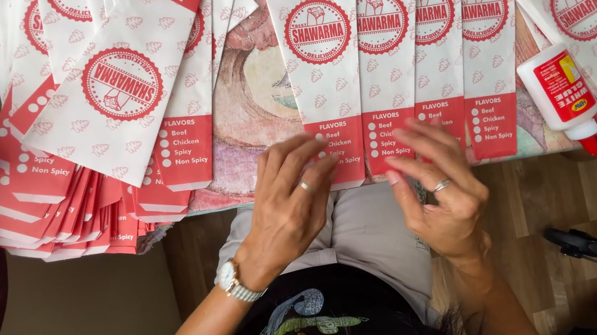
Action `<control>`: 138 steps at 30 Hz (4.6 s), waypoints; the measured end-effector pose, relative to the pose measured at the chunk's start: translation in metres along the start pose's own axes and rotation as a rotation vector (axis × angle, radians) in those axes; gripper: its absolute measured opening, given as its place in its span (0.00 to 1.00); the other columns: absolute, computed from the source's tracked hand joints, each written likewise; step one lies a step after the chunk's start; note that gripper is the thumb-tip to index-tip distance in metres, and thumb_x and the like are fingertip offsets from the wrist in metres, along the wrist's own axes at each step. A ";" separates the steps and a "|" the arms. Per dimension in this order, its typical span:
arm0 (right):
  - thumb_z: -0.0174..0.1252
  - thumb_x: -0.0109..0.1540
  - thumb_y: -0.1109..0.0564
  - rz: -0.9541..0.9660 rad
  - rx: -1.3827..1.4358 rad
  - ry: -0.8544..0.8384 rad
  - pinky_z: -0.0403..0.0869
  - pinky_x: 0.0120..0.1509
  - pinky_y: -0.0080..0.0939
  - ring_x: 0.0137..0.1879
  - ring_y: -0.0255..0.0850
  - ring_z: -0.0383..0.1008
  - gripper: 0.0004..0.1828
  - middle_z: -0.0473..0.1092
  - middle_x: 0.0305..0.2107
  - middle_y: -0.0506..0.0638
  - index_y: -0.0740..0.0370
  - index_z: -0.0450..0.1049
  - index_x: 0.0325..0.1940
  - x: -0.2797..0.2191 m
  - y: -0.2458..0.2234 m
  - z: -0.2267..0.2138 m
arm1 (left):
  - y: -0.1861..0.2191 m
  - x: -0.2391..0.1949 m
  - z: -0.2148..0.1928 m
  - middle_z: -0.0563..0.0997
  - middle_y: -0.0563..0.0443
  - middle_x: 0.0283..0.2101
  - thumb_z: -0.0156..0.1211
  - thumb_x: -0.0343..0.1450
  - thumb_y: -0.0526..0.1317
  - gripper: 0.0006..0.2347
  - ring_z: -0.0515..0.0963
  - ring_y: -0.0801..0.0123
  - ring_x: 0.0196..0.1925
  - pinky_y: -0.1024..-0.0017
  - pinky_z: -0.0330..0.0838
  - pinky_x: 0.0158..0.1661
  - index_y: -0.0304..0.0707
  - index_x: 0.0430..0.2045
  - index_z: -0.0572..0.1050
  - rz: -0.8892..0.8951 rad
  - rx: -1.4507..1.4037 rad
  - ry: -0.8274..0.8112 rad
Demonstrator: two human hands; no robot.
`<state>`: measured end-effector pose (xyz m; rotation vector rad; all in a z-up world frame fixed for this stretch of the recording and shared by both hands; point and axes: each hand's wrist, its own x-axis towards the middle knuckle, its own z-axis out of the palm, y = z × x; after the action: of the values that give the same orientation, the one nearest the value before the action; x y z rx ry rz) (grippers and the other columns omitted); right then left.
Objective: The person folds printed paper sheets into long pouches, applies glue from a bottle along the edges, and presses the seams to seal them. They repeat this process for multiple pouches, stacking the finished ones on the table.
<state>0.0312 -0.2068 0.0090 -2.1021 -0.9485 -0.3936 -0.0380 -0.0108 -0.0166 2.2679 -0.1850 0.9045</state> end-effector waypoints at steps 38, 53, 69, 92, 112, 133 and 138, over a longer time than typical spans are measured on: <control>0.64 0.61 0.68 -0.035 0.124 -0.194 0.59 0.80 0.56 0.59 0.52 0.78 0.10 0.77 0.42 0.53 0.64 0.81 0.46 0.010 -0.005 0.018 | -0.025 0.012 -0.065 0.79 0.29 0.54 0.58 0.63 0.18 0.19 0.67 0.32 0.67 0.44 0.60 0.62 0.24 0.49 0.75 -0.248 0.578 -0.036; 0.60 0.62 0.69 -0.068 0.050 -0.228 0.56 0.81 0.59 0.66 0.56 0.72 0.12 0.73 0.50 0.56 0.65 0.80 0.50 0.008 -0.011 0.020 | -0.012 -0.007 -0.024 0.76 0.31 0.61 0.39 0.70 0.21 0.24 0.68 0.38 0.71 0.53 0.64 0.63 0.26 0.63 0.65 -0.178 0.057 -0.244; 0.58 0.61 0.73 -0.121 0.056 -0.109 0.62 0.78 0.65 0.65 0.62 0.72 0.12 0.73 0.51 0.59 0.69 0.80 0.46 0.015 -0.029 0.029 | -0.013 -0.020 -0.046 0.80 0.40 0.57 0.55 0.72 0.24 0.12 0.78 0.39 0.61 0.49 0.71 0.58 0.32 0.48 0.78 -0.094 -0.048 -0.002; 0.70 0.60 0.67 -0.101 0.173 -0.208 0.66 0.75 0.64 0.50 0.58 0.79 0.06 0.75 0.35 0.56 0.70 0.77 0.37 0.029 -0.047 0.057 | -0.023 -0.018 -0.049 0.77 0.39 0.36 0.56 0.74 0.32 0.04 0.77 0.41 0.43 0.55 0.70 0.40 0.28 0.33 0.77 -0.090 -0.097 -0.057; 0.64 0.59 0.76 -0.033 0.176 -0.272 0.61 0.83 0.62 0.50 0.48 0.76 0.11 0.76 0.42 0.57 0.69 0.79 0.43 0.028 -0.049 0.056 | -0.039 -0.020 -0.062 0.74 0.35 0.56 0.49 0.70 0.26 0.16 0.71 0.43 0.59 0.50 0.65 0.59 0.30 0.53 0.73 -0.051 -0.008 -0.215; 0.61 0.65 0.59 -0.256 -0.197 -0.337 0.59 0.80 0.61 0.64 0.57 0.70 0.18 0.69 0.53 0.61 0.62 0.72 0.59 0.016 -0.045 0.053 | -0.095 0.070 -0.159 0.77 0.37 0.39 0.48 0.67 0.11 0.13 0.75 0.46 0.50 0.55 0.69 0.50 0.22 0.29 0.78 0.222 -0.033 -0.020; 0.55 0.61 0.76 -0.195 0.043 -0.353 0.57 0.80 0.73 0.56 0.52 0.70 0.17 0.67 0.45 0.58 0.71 0.76 0.53 0.019 -0.046 0.058 | -0.144 0.097 -0.124 0.81 0.42 0.41 0.59 0.66 0.11 0.13 0.82 0.44 0.56 0.60 0.76 0.47 0.29 0.21 0.77 0.262 -0.097 -0.096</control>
<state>0.0080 -0.1340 0.0070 -2.0844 -1.3601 -0.0965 0.0170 0.1886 0.0343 2.2310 -0.5680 0.8975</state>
